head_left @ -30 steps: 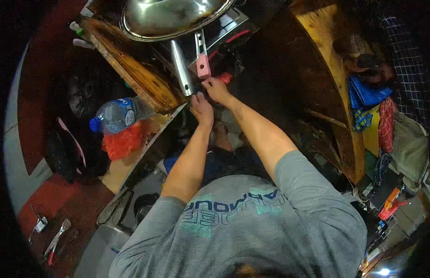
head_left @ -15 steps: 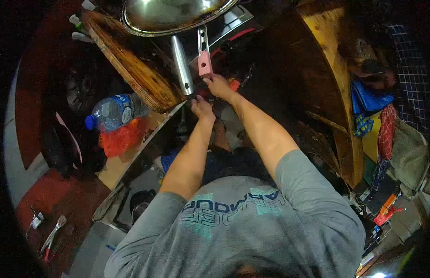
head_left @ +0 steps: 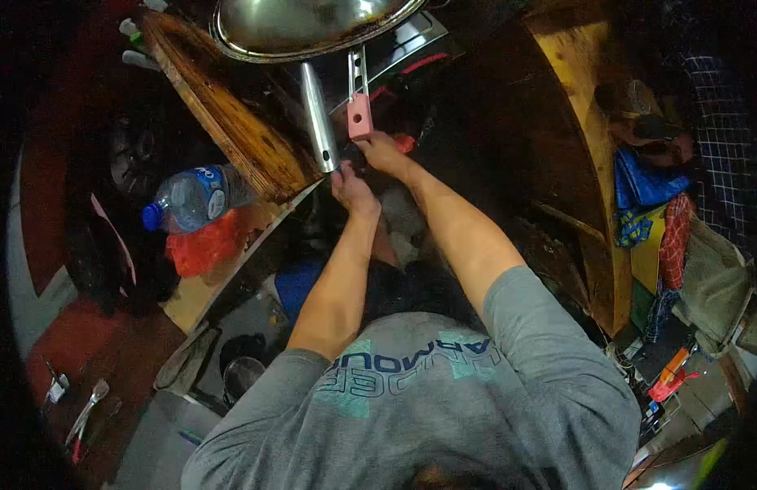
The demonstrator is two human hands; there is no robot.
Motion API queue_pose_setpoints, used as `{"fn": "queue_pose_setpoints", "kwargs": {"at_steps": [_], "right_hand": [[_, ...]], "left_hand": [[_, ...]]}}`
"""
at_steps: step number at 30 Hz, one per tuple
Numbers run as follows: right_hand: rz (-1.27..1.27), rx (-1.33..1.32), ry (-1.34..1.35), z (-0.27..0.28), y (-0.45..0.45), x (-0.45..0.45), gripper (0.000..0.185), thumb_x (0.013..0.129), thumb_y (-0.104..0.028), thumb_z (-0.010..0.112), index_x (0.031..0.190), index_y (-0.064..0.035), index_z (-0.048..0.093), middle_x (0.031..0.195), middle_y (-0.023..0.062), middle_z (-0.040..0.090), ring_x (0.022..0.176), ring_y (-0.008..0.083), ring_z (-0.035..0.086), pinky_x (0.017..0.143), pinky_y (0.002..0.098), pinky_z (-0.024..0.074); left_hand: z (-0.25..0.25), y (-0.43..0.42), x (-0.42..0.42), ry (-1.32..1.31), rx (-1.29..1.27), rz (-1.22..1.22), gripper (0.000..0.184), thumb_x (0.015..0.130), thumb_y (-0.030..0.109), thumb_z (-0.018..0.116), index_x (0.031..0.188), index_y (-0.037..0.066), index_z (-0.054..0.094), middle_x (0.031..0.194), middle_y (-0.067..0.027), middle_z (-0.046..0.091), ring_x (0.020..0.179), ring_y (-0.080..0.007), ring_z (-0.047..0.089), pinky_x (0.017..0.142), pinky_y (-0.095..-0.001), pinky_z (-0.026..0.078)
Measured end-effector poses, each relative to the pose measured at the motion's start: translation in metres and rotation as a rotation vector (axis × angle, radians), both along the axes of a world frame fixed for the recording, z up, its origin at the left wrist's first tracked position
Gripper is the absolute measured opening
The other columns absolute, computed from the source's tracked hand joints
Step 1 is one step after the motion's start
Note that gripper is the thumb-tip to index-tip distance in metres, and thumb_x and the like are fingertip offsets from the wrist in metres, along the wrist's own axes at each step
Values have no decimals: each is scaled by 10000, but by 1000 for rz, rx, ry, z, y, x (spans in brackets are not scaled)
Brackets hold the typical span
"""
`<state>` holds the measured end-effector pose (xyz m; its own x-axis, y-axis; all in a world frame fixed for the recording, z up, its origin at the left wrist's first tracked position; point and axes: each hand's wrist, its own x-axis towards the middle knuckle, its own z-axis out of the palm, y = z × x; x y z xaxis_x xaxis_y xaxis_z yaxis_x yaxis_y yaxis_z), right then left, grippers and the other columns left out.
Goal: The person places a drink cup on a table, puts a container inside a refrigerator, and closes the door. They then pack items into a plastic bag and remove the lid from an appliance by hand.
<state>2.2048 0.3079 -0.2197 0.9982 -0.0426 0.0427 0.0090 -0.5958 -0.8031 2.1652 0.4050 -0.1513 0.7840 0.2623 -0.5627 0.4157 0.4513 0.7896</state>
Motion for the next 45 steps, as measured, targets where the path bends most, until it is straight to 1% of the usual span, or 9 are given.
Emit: {"fn": "queue_pose_setpoints", "kwargs": {"at_steps": [1,3,6,10,11,23,26,40,45], "right_hand": [[3,1,2,11,-2,2,346,946,-314,551,941,23,629,803,213,652,768,374,645,702,483,493],[-199,564,345,23,-8,4,338,959,-319,565,944,13,626,705,130,634,629,253,635,590,412,494],[-201,653,368,24,-24,3,326,963,-320,581,934,1,626,656,81,599,563,181,589,527,355,471],[-334,690,424,-14,-43,1,298,968,-307,587,921,-17,640,722,64,624,654,110,578,580,300,451],[-298,522,507,47,-54,-1,284,962,-312,604,936,-33,649,767,40,634,685,87,563,601,276,442],[-329,714,478,117,-124,-32,217,987,-265,572,967,-59,638,810,-17,582,733,84,524,707,261,454],[-297,756,355,145,-153,-53,230,958,-266,603,913,-43,635,752,-23,578,680,88,527,638,279,441],[-227,523,83,442,-278,-159,204,949,-270,634,911,-70,619,820,-31,579,765,70,538,744,249,455],[-80,786,-3,519,-319,-159,211,942,-287,639,891,-83,625,792,-34,553,749,73,535,739,252,469]], "left_hand": [[-3,-1,-2,2,1,3,213,997,213,505,1094,39,581,1021,-97,595,885,-237,562,757,-368,474],[-3,-6,-3,-404,512,-429,201,986,166,498,1077,7,583,1011,-132,591,902,-252,559,792,-351,454],[17,-7,-6,-492,568,-600,165,985,152,502,1028,7,567,949,-97,601,884,-197,564,798,-327,443],[39,-9,-31,-521,469,-818,154,945,114,537,1022,-13,576,934,-145,582,853,-276,563,776,-356,447],[37,-13,-39,-465,449,-828,154,950,123,533,1024,-1,589,939,-144,594,845,-271,578,774,-346,451],[17,2,-104,-134,150,-853,164,978,149,539,948,4,611,899,-47,602,850,-128,560,785,-292,456],[18,9,-120,13,62,-874,126,992,103,514,1017,11,595,1002,-45,598,958,-133,574,922,-336,497],[103,18,-155,109,49,-815,27,956,62,545,960,35,550,948,-52,571,888,-179,606,838,-356,572],[143,6,-162,14,113,-789,73,963,95,557,915,41,564,992,-44,607,859,-154,624,791,-313,556]]}}
